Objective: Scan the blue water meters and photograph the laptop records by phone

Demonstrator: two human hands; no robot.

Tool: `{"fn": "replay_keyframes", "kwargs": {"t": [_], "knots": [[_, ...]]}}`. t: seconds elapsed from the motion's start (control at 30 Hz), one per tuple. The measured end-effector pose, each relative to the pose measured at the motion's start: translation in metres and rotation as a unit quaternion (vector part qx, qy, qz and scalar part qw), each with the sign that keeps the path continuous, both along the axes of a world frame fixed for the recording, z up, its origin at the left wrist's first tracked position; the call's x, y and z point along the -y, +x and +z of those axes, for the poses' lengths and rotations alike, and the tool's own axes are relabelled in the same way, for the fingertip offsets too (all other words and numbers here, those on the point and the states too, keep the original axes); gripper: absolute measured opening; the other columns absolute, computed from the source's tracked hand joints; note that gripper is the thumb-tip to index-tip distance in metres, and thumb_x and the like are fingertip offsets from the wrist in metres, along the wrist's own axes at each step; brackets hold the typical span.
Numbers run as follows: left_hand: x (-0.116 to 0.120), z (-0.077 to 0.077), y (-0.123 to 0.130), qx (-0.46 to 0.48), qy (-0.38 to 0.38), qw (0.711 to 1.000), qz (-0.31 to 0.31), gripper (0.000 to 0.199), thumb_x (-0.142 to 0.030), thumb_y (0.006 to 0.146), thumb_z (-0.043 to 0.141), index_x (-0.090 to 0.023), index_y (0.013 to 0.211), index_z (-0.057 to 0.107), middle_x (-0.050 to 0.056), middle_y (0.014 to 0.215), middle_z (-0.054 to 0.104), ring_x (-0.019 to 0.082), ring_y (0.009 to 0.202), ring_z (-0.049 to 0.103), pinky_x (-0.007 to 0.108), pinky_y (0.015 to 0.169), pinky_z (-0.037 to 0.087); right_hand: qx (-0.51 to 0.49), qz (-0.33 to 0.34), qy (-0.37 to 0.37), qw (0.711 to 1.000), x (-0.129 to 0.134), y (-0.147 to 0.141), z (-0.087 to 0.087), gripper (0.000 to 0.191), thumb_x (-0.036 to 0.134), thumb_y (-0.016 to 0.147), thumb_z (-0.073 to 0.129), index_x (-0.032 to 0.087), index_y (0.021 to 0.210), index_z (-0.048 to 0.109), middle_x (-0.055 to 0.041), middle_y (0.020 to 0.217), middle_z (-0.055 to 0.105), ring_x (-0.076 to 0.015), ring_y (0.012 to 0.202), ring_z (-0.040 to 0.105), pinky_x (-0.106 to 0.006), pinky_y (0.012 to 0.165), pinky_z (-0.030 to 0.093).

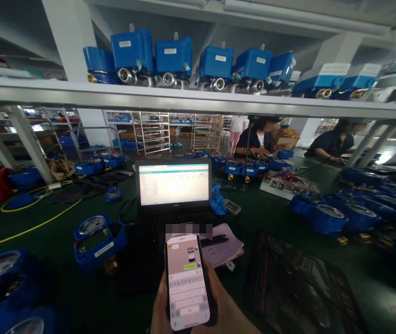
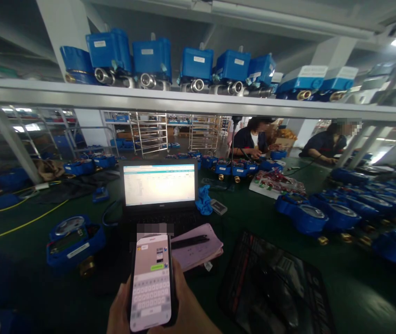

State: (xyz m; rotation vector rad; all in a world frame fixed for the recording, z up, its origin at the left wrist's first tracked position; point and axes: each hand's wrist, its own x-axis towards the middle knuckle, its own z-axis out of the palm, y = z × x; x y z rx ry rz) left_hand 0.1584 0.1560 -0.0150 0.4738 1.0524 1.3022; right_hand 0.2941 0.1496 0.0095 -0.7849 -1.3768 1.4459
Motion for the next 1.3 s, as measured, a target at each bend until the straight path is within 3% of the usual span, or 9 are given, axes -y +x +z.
{"fn": "replay_keyframes", "kwargs": {"t": [0.1, 0.27, 0.4, 0.5, 0.57, 0.7, 0.97, 1.2, 1.3], "knots": [[0.002, 0.001, -0.001, -0.076, 0.019, 0.997, -0.009, 0.049, -0.048, 0.092, 0.044, -0.015, 0.119, 0.070, 0.013, 0.121, 0.065, 0.036, 0.138, 0.036, 0.043, 0.122, 0.012, -0.009, 0.006, 0.007, 1.000, 0.000, -0.001, 0.004, 0.087, 0.016, 0.057, 0.072, 0.022, 0.138, 0.041, -0.0112, 0.127, 0.058, -0.0288, 0.116, 0.057, -0.043, 0.100, 0.047], [0.006, 0.014, 0.006, 0.044, -0.017, 0.999, -0.013, 0.066, -0.049, 0.094, 0.038, -0.008, 0.146, 0.040, 0.016, 0.126, 0.062, 0.032, 0.123, 0.054, 0.042, 0.102, 0.047, -0.004, 0.011, 0.002, 1.000, 0.001, -0.001, 0.007, 0.090, 0.013, 0.056, 0.067, 0.021, 0.140, 0.037, -0.0111, 0.128, 0.058, -0.0279, 0.118, 0.056, -0.043, 0.100, 0.047], [0.007, 0.009, 0.008, 0.006, 0.016, 1.000, 0.003, 0.059, -0.046, 0.096, 0.043, -0.007, 0.139, 0.049, 0.016, 0.124, 0.063, 0.031, 0.116, 0.060, 0.036, 0.091, 0.054, 0.036, -0.024, -0.015, 0.999, 0.006, -0.002, 0.007, 0.094, 0.011, 0.055, 0.059, 0.022, 0.145, 0.032, -0.0107, 0.136, 0.053, -0.0280, 0.127, 0.050, -0.044, 0.107, 0.042], [0.004, -0.008, 0.003, 0.051, 0.053, 0.997, -0.001, 0.065, -0.062, 0.088, 0.055, -0.012, 0.129, 0.060, 0.015, 0.119, 0.066, 0.032, 0.109, 0.063, 0.037, 0.086, 0.056, 0.073, -0.047, -0.024, 0.996, 0.008, -0.004, 0.004, 0.096, 0.011, 0.055, 0.058, 0.022, 0.147, 0.029, -0.0109, 0.141, 0.050, -0.0280, 0.133, 0.044, -0.044, 0.108, 0.041], [0.002, -0.018, -0.001, -0.017, 0.098, 0.995, -0.030, 0.070, -0.070, 0.081, 0.060, -0.014, 0.122, 0.067, 0.014, 0.112, 0.068, 0.032, 0.104, 0.064, 0.033, 0.084, 0.056, 0.078, -0.054, -0.015, 0.995, 0.009, -0.005, 0.002, 0.097, 0.012, 0.055, 0.058, 0.021, 0.148, 0.027, -0.0120, 0.141, 0.050, -0.0286, 0.133, 0.045, -0.045, 0.106, 0.044], [0.005, -0.019, -0.001, -0.125, 0.153, 0.980, 0.003, 0.059, -0.063, 0.092, 0.051, -0.018, 0.125, 0.067, 0.013, 0.112, 0.069, 0.026, 0.106, 0.063, 0.026, 0.086, 0.053, 0.094, -0.062, 0.017, 0.993, 0.008, -0.005, 0.000, 0.091, 0.013, 0.056, 0.058, 0.021, 0.144, 0.034, -0.0119, 0.141, 0.050, -0.0302, 0.133, 0.045, -0.046, 0.106, 0.044], [0.004, -0.010, 0.007, 0.056, 0.153, 0.987, 0.006, 0.061, -0.066, 0.080, 0.067, -0.019, 0.118, 0.070, 0.012, 0.117, 0.067, 0.030, 0.106, 0.065, 0.032, 0.085, 0.056, 0.112, -0.078, 0.044, 0.990, 0.009, -0.003, -0.002, 0.093, 0.009, 0.060, 0.060, 0.022, 0.147, 0.030, -0.0111, 0.141, 0.049, -0.0284, 0.129, 0.048, -0.046, 0.108, 0.042], [0.002, -0.004, 0.002, -0.046, 0.125, 0.991, 0.010, 0.068, -0.079, 0.072, 0.064, -0.016, 0.099, 0.072, 0.013, 0.107, 0.070, 0.028, 0.094, 0.067, 0.027, 0.074, 0.056, 0.111, -0.080, 0.053, 0.989, 0.009, -0.002, 0.000, 0.090, 0.007, 0.060, 0.060, 0.022, 0.144, 0.033, -0.0113, 0.142, 0.049, -0.0293, 0.131, 0.046, -0.048, 0.111, 0.039], [0.004, -0.009, -0.006, -0.175, 0.140, 0.975, 0.001, 0.060, -0.069, 0.088, 0.051, -0.016, 0.104, 0.072, 0.013, 0.108, 0.070, 0.028, 0.101, 0.065, 0.028, 0.083, 0.053, 0.106, -0.071, 0.045, 0.991, 0.009, -0.002, -0.001, 0.092, 0.006, 0.061, 0.061, 0.022, 0.146, 0.029, -0.0116, 0.141, 0.049, -0.0283, 0.133, 0.045, -0.047, 0.111, 0.039]]}}
